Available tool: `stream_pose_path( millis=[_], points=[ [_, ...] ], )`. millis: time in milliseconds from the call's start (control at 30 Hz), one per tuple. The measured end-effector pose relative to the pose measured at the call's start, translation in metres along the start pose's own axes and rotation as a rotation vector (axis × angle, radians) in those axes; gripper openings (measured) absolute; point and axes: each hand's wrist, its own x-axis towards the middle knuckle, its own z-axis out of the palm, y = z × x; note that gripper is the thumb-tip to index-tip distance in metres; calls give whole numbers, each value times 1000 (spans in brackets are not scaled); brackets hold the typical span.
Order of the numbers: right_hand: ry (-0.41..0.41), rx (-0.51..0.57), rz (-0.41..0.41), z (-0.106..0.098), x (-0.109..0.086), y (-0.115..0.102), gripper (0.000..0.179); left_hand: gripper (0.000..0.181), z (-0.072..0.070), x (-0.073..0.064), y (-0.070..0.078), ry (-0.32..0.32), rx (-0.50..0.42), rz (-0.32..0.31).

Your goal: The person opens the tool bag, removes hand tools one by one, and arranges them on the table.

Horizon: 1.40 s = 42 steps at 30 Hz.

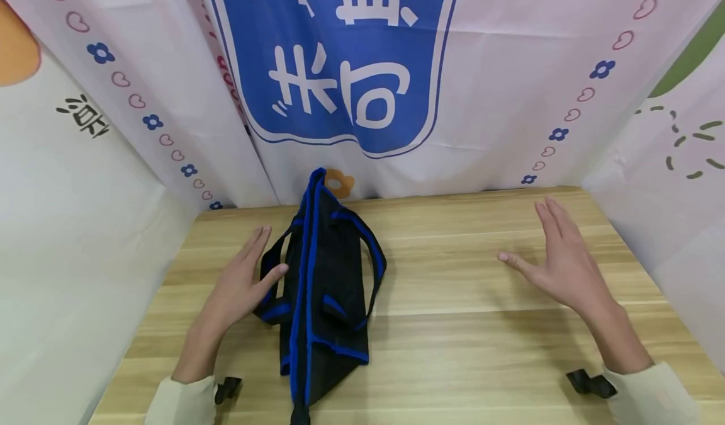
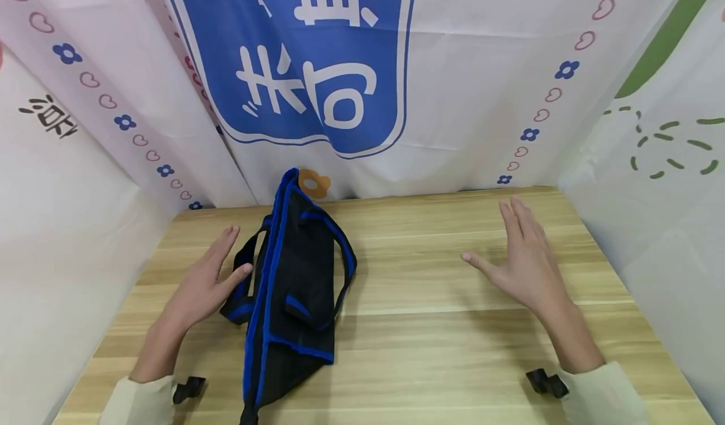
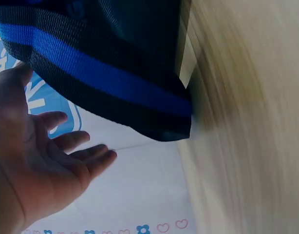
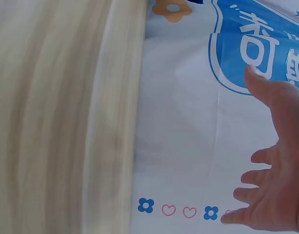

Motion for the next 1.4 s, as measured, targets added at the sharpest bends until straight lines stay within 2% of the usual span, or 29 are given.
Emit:
stream_pose_path(
  millis=[233,400,600,667,833,900,1200,1400],
  points=[
    [79,113,-33,-6,6,-12,98,73,4,1,1,9,-144,46],
    [106,184,-40,-9,9,-23,86,70,5,0,1,-2,-251,-4],
    [87,254,-23,-10,10,-32,79,71,8,-5,4,73,-315,-70],
    [83,271,-20,-9,12,-34,78,72,9,-6,4,36,-328,-73],
    [86,308,-21,-8,14,-39,74,72,13,-7,3,-133,-365,-44],
    [89,316,-20,-8,15,-40,73,71,15,-7,4,-167,-373,-26],
    [76,340,-50,-5,18,-48,74,68,19,-7,4,-175,-410,-3],
    [71,347,-52,-1,18,-53,74,67,24,-2,8,-178,-427,19]
  ],
)
